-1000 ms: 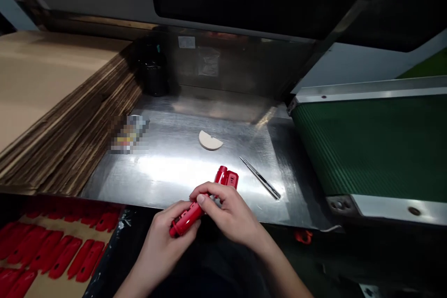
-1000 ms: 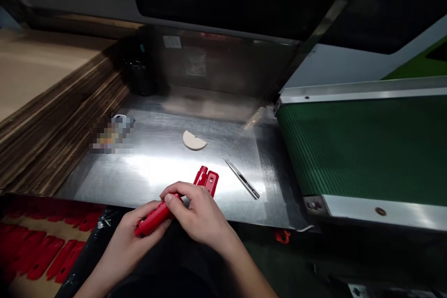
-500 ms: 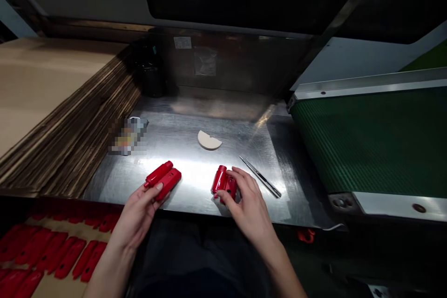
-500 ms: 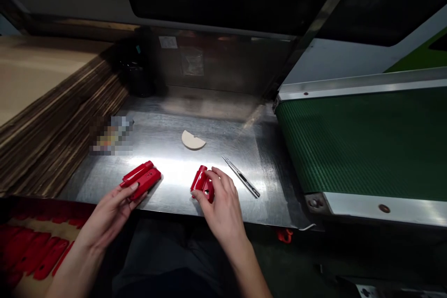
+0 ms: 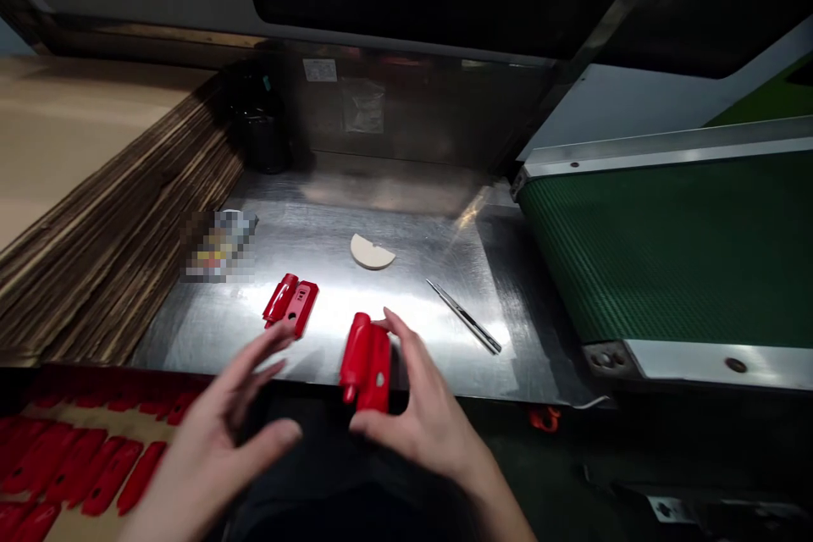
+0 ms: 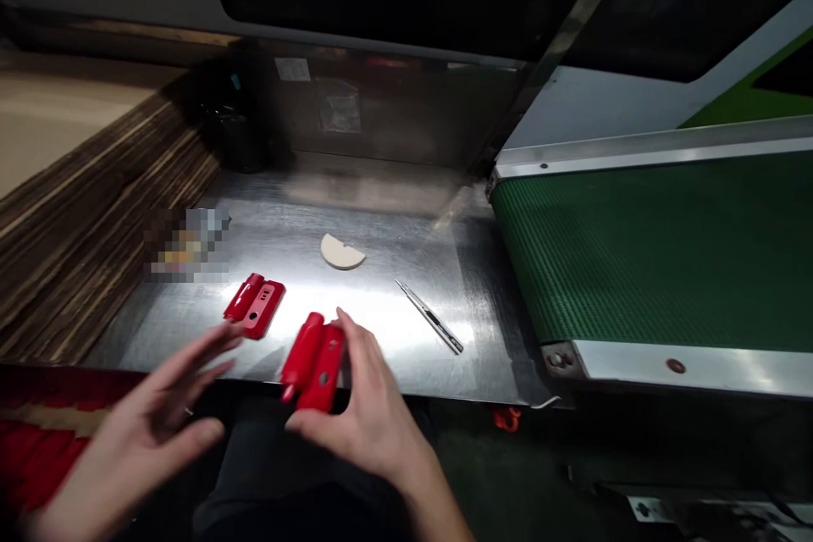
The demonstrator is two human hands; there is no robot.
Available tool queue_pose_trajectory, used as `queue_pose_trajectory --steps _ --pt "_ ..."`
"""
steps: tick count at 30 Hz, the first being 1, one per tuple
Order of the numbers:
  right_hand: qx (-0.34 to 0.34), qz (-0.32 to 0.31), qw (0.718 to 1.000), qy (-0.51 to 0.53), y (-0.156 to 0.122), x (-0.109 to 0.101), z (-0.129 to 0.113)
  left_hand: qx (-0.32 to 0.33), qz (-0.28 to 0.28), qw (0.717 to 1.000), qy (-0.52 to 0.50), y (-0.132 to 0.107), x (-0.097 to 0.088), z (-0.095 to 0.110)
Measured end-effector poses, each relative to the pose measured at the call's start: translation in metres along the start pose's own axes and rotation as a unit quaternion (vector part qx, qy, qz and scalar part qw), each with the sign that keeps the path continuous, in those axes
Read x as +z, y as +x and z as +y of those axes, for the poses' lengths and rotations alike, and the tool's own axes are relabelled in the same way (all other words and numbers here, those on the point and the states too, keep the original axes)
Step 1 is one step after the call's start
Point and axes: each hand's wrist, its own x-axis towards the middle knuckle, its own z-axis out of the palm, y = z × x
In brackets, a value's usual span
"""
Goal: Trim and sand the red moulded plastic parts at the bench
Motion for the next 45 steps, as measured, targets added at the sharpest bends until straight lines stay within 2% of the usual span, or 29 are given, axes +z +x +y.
queue_pose_trajectory --steps 2,5,7,10,13,14,16,17,18,20,24,28,30,33,35,36,38,41,45 --pt "-0.034 -0.052 0.996 0.070 -0.005 0.017 -0.011 -0.015 -0.091 0.992 -0.087 0.000 0.023 -0.009" --pt "-0.031 -0.063 0.990 0.124 -0.009 0.034 -0.015 -0.003 -0.143 0.974 -0.177 0.007 0.050 -0.023" --pt "-0.003 -0.051 0.990 0.130 -0.014 0.035 -0.011 0.007 -0.170 0.966 -0.195 0.012 0.059 -0.030" --pt "0.027 -0.078 0.992 0.091 -0.023 0.020 -0.005 -0.004 -0.214 0.959 -0.185 0.015 0.063 -0.037" --pt "0.042 -0.110 0.992 0.038 -0.024 -0.014 0.000 0.004 -0.217 0.962 -0.165 0.011 0.062 -0.044" --pt "0.040 -0.082 0.996 0.003 -0.020 -0.028 0.004 0.007 -0.214 0.963 -0.166 0.009 0.061 -0.048" --pt "0.040 0.040 0.994 -0.098 -0.003 -0.055 0.016 0.011 -0.211 0.961 -0.180 0.003 0.060 -0.054" --pt "0.052 0.115 0.977 -0.169 0.008 -0.066 0.024 0.015 -0.210 0.959 -0.188 0.000 0.060 -0.057" --pt "0.069 0.160 0.962 -0.212 0.020 -0.075 0.033 0.020 -0.212 0.958 -0.193 -0.003 0.059 -0.060" --pt "0.097 0.185 0.941 -0.267 0.041 -0.084 0.051 0.032 -0.215 0.957 -0.190 -0.008 0.059 -0.063" --pt "0.110 0.152 0.933 -0.307 0.057 -0.084 0.064 0.040 -0.217 0.962 -0.164 -0.010 0.058 -0.065" --pt "0.116 0.146 0.939 -0.288 0.037 -0.080 0.046 0.054 -0.223 0.965 -0.124 -0.013 0.053 -0.061" --pt "0.115 0.123 0.959 -0.227 0.021 -0.077 0.030 0.069 -0.245 0.964 -0.074 -0.014 0.051 -0.054" --pt "0.093 0.010 0.995 -0.021 -0.003 -0.070 0.004 0.119 -0.283 0.952 0.004 -0.016 0.051 -0.039" --pt "0.070 -0.081 0.990 0.087 -0.015 -0.066 -0.015 0.160 -0.298 0.940 0.036 -0.016 0.054 -0.030" --pt "0.059 -0.116 0.986 0.102 -0.019 -0.064 -0.024 0.177 -0.301 0.936 0.043 -0.016 0.055 -0.025" --pt "0.037 -0.154 0.984 0.077 -0.025 -0.063 -0.041 0.200 -0.300 0.932 0.047 -0.017 0.057 -0.019" --pt "0.004 -0.169 0.985 -0.017 -0.031 -0.063 -0.058 0.221 -0.301 0.926 0.059 -0.019 0.056 -0.013" --pt "-0.042 -0.168 0.979 -0.108 -0.034 -0.061 -0.062 0.233 -0.288 0.925 0.087 -0.022 0.054 -0.011"
